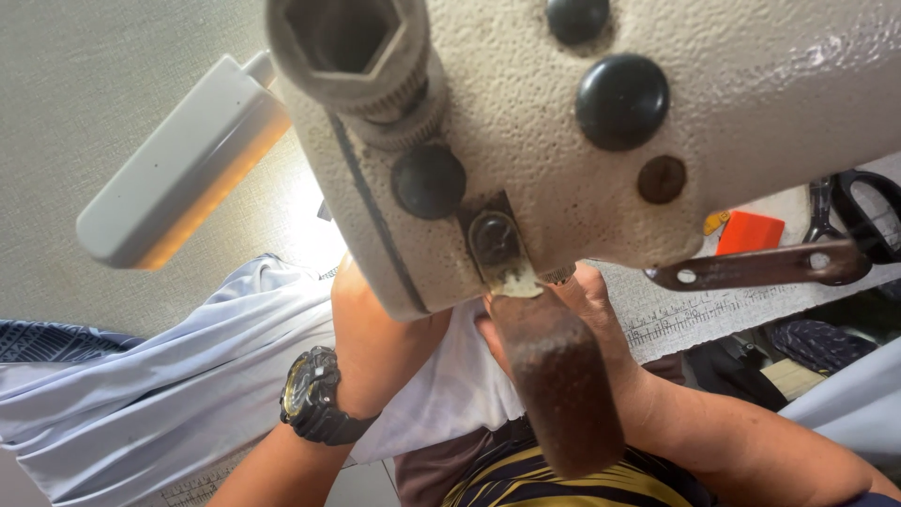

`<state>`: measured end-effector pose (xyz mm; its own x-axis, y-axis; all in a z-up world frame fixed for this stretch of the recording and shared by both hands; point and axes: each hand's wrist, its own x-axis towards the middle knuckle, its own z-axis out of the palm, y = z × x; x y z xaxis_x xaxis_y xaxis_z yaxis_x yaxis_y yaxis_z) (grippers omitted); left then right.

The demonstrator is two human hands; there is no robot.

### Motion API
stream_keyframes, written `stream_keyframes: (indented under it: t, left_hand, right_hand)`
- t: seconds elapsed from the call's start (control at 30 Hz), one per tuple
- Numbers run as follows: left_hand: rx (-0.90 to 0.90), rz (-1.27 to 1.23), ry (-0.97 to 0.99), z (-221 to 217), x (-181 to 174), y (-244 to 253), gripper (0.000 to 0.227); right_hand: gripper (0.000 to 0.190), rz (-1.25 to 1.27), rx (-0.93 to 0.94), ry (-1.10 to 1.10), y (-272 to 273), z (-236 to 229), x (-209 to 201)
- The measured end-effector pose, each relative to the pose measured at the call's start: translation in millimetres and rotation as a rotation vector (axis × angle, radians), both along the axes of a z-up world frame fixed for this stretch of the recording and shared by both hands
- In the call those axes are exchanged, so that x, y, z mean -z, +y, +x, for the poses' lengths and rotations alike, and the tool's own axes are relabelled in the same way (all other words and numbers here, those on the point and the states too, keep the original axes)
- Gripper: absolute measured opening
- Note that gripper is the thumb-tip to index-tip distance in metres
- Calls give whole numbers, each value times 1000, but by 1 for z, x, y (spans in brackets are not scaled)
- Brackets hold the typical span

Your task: Cutting fabric strips and aligning them with garment pieces at a sewing station

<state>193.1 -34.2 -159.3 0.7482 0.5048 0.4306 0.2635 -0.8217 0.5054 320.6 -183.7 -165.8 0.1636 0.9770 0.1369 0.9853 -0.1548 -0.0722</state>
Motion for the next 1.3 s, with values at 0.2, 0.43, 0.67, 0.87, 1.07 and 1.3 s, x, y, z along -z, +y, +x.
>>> stream_keyframes:
  t: [0.2,0.43,0.67,0.87,1.07,1.3]
  left_hand:
    - [24,72,12,-2,-2,-1,21]
    - [-59,-58,22,-2,10,-2,10]
    - [-172,-71,77,8,6,-4,17]
    - [-173,-62,88,12,-4,-4,23]
    - [-82,249,122,9,-18,-2,20]
    - [58,304,147,-16,-42,-18,10]
  right_hand:
    - [21,-5,-26,69,0,2,0]
    - [29,-31,-47,-5,1,3,-6]
    - [23,-151,-138,108,11,9,-26]
    - [42,135,-318,27,8,15,-39]
    - [25,194,-324,-101,12,6,-41]
    - [15,294,-218,69,10,-2,-35]
